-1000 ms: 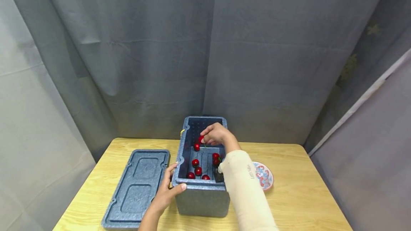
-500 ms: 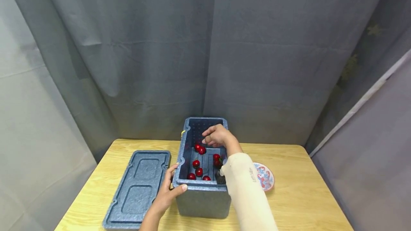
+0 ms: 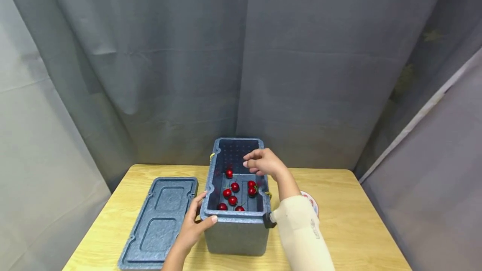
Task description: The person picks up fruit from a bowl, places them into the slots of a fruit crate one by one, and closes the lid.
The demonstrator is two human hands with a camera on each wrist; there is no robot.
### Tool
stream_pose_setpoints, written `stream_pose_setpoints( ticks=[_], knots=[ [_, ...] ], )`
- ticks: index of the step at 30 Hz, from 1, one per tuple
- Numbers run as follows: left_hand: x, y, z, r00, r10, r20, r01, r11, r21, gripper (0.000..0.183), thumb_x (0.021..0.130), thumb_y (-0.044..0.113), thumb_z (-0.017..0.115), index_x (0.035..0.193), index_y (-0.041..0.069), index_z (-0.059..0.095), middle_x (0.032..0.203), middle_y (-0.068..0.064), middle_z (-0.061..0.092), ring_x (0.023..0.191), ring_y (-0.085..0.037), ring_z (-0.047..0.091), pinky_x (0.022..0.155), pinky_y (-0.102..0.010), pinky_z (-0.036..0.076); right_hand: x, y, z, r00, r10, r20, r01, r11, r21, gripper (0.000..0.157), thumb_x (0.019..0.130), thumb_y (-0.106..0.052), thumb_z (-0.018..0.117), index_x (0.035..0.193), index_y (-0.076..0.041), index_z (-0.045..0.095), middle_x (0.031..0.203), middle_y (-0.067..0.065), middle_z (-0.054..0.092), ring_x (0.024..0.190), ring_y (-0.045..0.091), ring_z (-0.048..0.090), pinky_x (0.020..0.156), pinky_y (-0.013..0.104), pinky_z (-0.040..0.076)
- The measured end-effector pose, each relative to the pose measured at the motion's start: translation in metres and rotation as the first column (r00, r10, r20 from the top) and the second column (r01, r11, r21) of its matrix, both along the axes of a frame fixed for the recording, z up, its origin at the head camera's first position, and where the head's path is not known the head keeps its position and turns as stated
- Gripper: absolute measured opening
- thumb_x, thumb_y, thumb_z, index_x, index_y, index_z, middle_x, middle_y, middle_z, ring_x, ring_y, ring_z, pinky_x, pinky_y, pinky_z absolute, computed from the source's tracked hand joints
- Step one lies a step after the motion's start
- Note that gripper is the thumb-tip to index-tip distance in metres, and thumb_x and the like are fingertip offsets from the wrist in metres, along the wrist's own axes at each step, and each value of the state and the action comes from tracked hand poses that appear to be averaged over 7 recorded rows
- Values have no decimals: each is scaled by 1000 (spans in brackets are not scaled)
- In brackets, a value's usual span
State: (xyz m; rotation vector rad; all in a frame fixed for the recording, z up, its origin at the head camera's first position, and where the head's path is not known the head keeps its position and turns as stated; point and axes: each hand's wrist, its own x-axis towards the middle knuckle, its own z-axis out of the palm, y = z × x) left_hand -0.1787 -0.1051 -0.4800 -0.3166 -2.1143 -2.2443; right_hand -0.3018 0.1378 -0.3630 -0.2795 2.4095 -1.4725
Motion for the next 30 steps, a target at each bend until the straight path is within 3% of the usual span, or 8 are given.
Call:
stream_pose_setpoints(
  ticks=[7, 12, 16, 19, 22, 26, 30],
  knots=[
    [-2, -1, -10, 996, 76, -45, -81, 990, -118, 69, 77, 15, 73, 138, 16, 41, 131, -12, 43, 112, -29, 42, 81, -44, 38, 21, 6, -2, 995, -2, -104, 3, 1000, 7, 30, 87, -16, 64, 112, 0, 63, 95, 12, 64, 86, 30, 60, 71, 42, 50],
    [7, -8, -7, 989, 128, -75, -142, 965, -220, 70, 74, 24, 77, 136, 24, 45, 134, -8, 40, 116, -33, 39, 85, -51, 35, 50, 5, -1, 962, -24, -274, 27, 1000, 5, 27, 85, -11, 66, 109, 1, 64, 90, 10, 65, 75, 22, 58, 66, 35, 50],
    [16, -20, -4, 981, 172, -91, -190, 945, -265, 67, 74, 26, 77, 134, 24, 48, 131, -7, 44, 113, -27, 41, 87, -49, 36, 73, -3, -4, 942, -72, -329, 72, 997, -14, 27, 84, -11, 67, 109, -2, 65, 96, 9, 65, 79, 20, 62, 68, 32, 50],
    [21, -29, -4, 969, 216, -116, -241, 928, -283, 62, 76, 24, 76, 132, 23, 51, 130, -5, 47, 113, -25, 43, 85, -47, 37, 88, -13, -7, 923, -137, -360, 120, 990, -69, 27, 84, -10, 67, 111, -5, 66, 100, 8, 66, 83, 19, 62, 69, 31, 50],
    [24, -39, -4, 960, 253, -122, -279, 913, -298, 55, 80, 19, 73, 131, 24, 52, 132, -5, 47, 115, -28, 44, 85, -52, 38, 98, -24, -13, 902, -195, -386, 140, 976, -165, 27, 85, -5, 65, 112, -4, 66, 103, 9, 66, 87, 19, 62, 73, 29, 50],
    [29, -51, 0, 953, 293, -79, -302, 896, -327, 48, 86, 21, 68, 131, 24, 53, 133, -6, 47, 118, -33, 43, 87, -61, 35, 108, -40, -20, 893, -248, -375, 134, 943, -305, 27, 86, -1, 63, 114, -1, 63, 110, 9, 64, 94, 22, 61, 79, 26, 49],
    [34, -61, 7, 944, 328, -40, -321, 881, -348, 45, 88, 28, 64, 131, 21, 52, 131, -9, 48, 118, -35, 43, 88, -61, 33, 115, -58, -22, 871, -307, -384, 139, 903, -406, 30, 85, 1, 64, 115, 0, 62, 111, 11, 63, 96, 24, 60, 78, 26, 49]
  ],
)
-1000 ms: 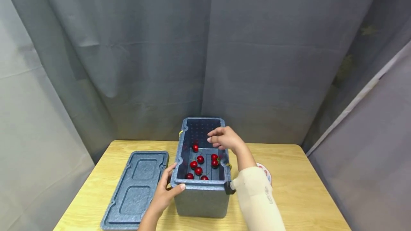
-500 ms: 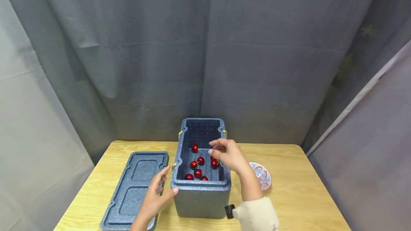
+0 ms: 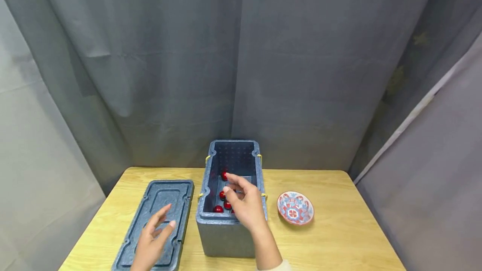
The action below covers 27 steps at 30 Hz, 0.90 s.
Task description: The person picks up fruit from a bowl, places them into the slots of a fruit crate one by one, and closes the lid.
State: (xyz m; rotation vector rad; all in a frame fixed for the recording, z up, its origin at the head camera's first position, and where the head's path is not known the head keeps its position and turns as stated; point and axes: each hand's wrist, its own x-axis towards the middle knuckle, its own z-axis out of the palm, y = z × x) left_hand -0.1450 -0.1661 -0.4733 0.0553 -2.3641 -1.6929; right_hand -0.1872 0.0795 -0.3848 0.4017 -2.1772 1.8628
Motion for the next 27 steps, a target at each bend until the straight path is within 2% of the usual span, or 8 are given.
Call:
stream_pose_setpoints(
  ticks=[2, 7, 12, 17, 21, 24, 27],
  knots=[
    [3, -4, 3, 999, 21, 28, -21, 1000, -5, 45, 88, 31, 64, 131, 21, 52, 132, -9, 47, 119, -34, 42, 90, -60, 33, 6, -9, 1, 999, -4, -37, 3, 1000, -25, 30, 84, 3, 64, 115, 2, 62, 110, 13, 63, 95, 27, 60, 75, 27, 50],
    [10, -18, 9, 995, 75, 70, -73, 997, -34, 48, 88, 36, 63, 131, 21, 50, 132, -10, 47, 118, -31, 42, 91, -57, 33, 24, -32, 16, 994, 31, -104, -38, 997, -61, 34, 82, 8, 62, 116, 8, 58, 111, 19, 60, 95, 39, 57, 72, 33, 51],
    [12, -35, 12, 994, 94, 60, -93, 995, -17, 50, 90, 37, 60, 133, 16, 48, 132, -15, 46, 119, -35, 42, 92, -58, 31, 35, -47, 25, 997, 46, -64, -50, 997, -56, 37, 82, 7, 62, 119, 6, 57, 112, 17, 60, 98, 30, 56, 75, 34, 50],
    [14, -54, 11, 984, 171, 59, -171, 985, -8, 50, 92, 35, 58, 134, 11, 47, 131, -20, 46, 120, -39, 41, 92, -60, 29, 39, -62, 22, 991, 102, -90, -106, 994, -38, 37, 83, 5, 62, 119, 6, 57, 114, 17, 60, 102, 25, 56, 76, 37, 50],
    [15, -65, 8, 973, 219, 71, -218, 976, -9, 52, 92, 36, 57, 135, 8, 45, 132, -22, 45, 121, -41, 40, 92, -61, 28, 41, -74, 17, 984, 99, -151, -108, 993, -50, 35, 82, 6, 62, 117, 7, 58, 114, 17, 60, 102, 21, 56, 76, 37, 50],
    [14, -72, 3, 967, 244, 67, -245, 969, 7, 52, 92, 36, 57, 135, 8, 46, 131, -20, 47, 120, -39, 41, 92, -60, 29, 40, -84, 13, 979, 105, -172, -118, 991, -65, 35, 82, 6, 62, 116, 7, 58, 115, 18, 59, 102, 20, 56, 76, 37, 50],
    [14, -77, -3, 960, 273, 59, -275, 961, 23, 50, 93, 34, 56, 134, 7, 47, 129, -19, 48, 119, -37, 42, 91, -56, 30, 40, -93, 10, 979, 129, -158, -144, 986, -88, 35, 83, 5, 61, 118, 7, 57, 117, 18, 58, 103, 21, 55, 76, 35, 50]
  ],
)
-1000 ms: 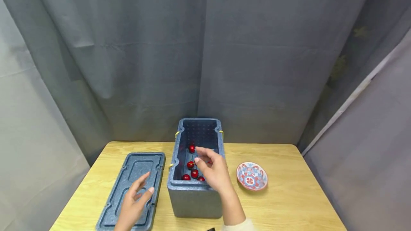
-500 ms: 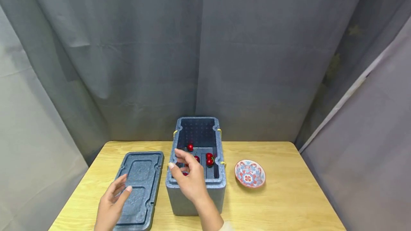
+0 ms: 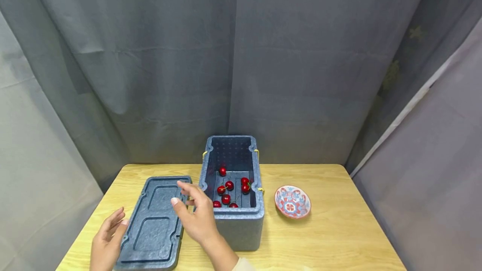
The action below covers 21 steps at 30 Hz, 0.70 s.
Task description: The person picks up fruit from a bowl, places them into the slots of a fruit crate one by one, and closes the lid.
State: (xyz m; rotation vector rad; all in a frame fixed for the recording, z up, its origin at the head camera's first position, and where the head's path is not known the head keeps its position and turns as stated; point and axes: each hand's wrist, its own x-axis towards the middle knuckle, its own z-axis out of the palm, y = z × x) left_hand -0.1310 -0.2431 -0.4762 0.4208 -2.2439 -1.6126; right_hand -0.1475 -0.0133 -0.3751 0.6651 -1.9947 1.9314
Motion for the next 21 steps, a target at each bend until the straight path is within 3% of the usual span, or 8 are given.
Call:
stream_pose_setpoints(
  ticks=[8, 16, 21],
  knots=[
    [-4, -14, -14, 995, 99, 9, -99, 995, -23, 43, 93, 31, 56, 130, 9, 52, 126, -13, 53, 112, -26, 47, 83, -38, 33, -1, -21, -12, 995, 48, 92, -45, 998, -44, 40, 88, 2, 56, 127, 7, 50, 127, 19, 53, 109, 25, 53, 82, 35, 49],
    [-12, -24, -36, 992, 123, -10, -123, 992, -28, 40, 92, 29, 59, 126, 8, 56, 121, -15, 57, 99, -4, 49, 79, -34, 34, 0, -39, -39, 975, 39, 218, -18, 995, -97, 36, 88, -2, 56, 123, 6, 52, 122, 19, 53, 105, 30, 52, 84, 32, 46],
    [-21, -32, -56, 994, 110, 17, -108, 992, -70, 42, 91, 34, 59, 125, 8, 57, 119, -15, 57, 100, -14, 52, 73, -36, 36, -3, -48, -58, 963, 13, 271, 10, 997, -82, 33, 86, -3, 58, 118, 4, 55, 115, 16, 55, 100, 25, 52, 80, 30, 46]
  ],
)
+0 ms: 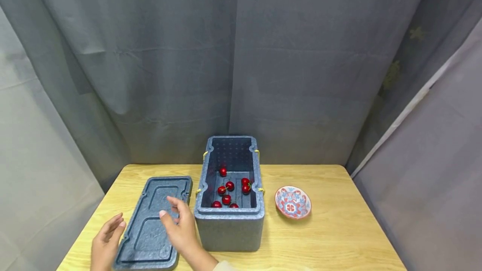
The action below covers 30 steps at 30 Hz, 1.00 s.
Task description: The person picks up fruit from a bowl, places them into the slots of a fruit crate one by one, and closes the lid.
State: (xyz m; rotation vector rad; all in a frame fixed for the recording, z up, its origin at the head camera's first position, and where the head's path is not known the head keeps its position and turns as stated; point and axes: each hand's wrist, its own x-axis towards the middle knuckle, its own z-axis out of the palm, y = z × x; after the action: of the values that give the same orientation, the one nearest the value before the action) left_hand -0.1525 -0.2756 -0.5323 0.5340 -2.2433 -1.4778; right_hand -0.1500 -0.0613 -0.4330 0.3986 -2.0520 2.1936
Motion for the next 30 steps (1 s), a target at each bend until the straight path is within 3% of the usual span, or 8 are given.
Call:
stream_pose_setpoints(
  ticks=[2, 6, 9, 12, 17, 20, 25, 30],
  knots=[
    [-7, -7, -15, 1000, -13, 12, 14, 1000, -24, 44, 91, 36, 59, 126, 10, 57, 120, -16, 57, 103, -23, 53, 71, -40, 39, -4, -4, -14, 1000, -14, 9, 14, 1000, 26, 33, 86, -4, 60, 118, 3, 56, 114, 14, 56, 100, 24, 52, 79, 30, 46],
    [-30, -31, -70, 999, -9, 30, 11, 998, -66, 46, 87, 48, 60, 126, 22, 58, 120, -7, 58, 105, -23, 54, 72, -43, 43, -10, -12, -49, 999, -42, 15, 40, 994, 103, 34, 85, -12, 63, 118, -4, 59, 114, 8, 58, 99, 20, 52, 75, 29, 46],
    [-43, -44, -99, 999, -1, 47, 4, 998, -59, 48, 84, 52, 61, 125, 26, 58, 121, -4, 57, 108, -24, 52, 81, -45, 44, -12, -15, -70, 998, -53, 16, 50, 985, 166, 37, 84, -18, 64, 119, -8, 59, 113, 5, 58, 98, 19, 52, 74, 32, 44],
    [-41, -42, -91, 997, -11, 73, 15, 998, -63, 51, 85, 49, 61, 126, 18, 57, 123, -10, 56, 111, -32, 49, 85, -48, 44, -12, -16, -82, 998, -61, 26, 54, 977, 208, 39, 84, -20, 64, 121, -9, 59, 116, 5, 57, 100, 21, 52, 74, 37, 45],
    [-26, -28, -53, 994, -54, 91, 59, 997, -50, 45, 88, 36, 62, 124, 8, 57, 123, -22, 54, 114, -40, 46, 91, -48, 39, -12, -15, -98, 995, -83, 53, 68, 966, 250, 43, 84, -21, 63, 124, -7, 57, 117, 11, 56, 99, 27, 51, 76, 39, 46],
    [-21, -22, -40, 991, -46, 122, 50, 998, -29, 46, 89, 33, 61, 123, 4, 55, 125, -27, 50, 116, -44, 43, 94, -52, 34, -12, -14, -108, 993, -84, 86, 59, 965, 255, 47, 83, -20, 64, 126, -5, 54, 120, 15, 54, 104, 33, 51, 84, 43, 44],
    [-24, -23, -44, 980, -1, 200, 13, 998, -55, 50, 90, 38, 58, 126, 3, 53, 127, -30, 47, 116, -49, 40, 91, -56, 37, -12, -10, -125, 986, -41, 160, 2, 972, 236, 59, 80, -17, 65, 132, 2, 45, 127, 25, 47, 114, 43, 46, 93, 50, 38],
    [-28, -22, -50, 971, -15, 237, 27, 999, -45, 52, 92, 38, 54, 127, 0, 50, 127, -33, 45, 114, -50, 43, 87, -54, 41, -12, -3, -140, 977, 28, 211, -84, 961, 262, 72, 77, -16, 67, 140, -1, 36, 135, 27, 40, 119, 46, 40, 95, 55, 34]
  ],
)
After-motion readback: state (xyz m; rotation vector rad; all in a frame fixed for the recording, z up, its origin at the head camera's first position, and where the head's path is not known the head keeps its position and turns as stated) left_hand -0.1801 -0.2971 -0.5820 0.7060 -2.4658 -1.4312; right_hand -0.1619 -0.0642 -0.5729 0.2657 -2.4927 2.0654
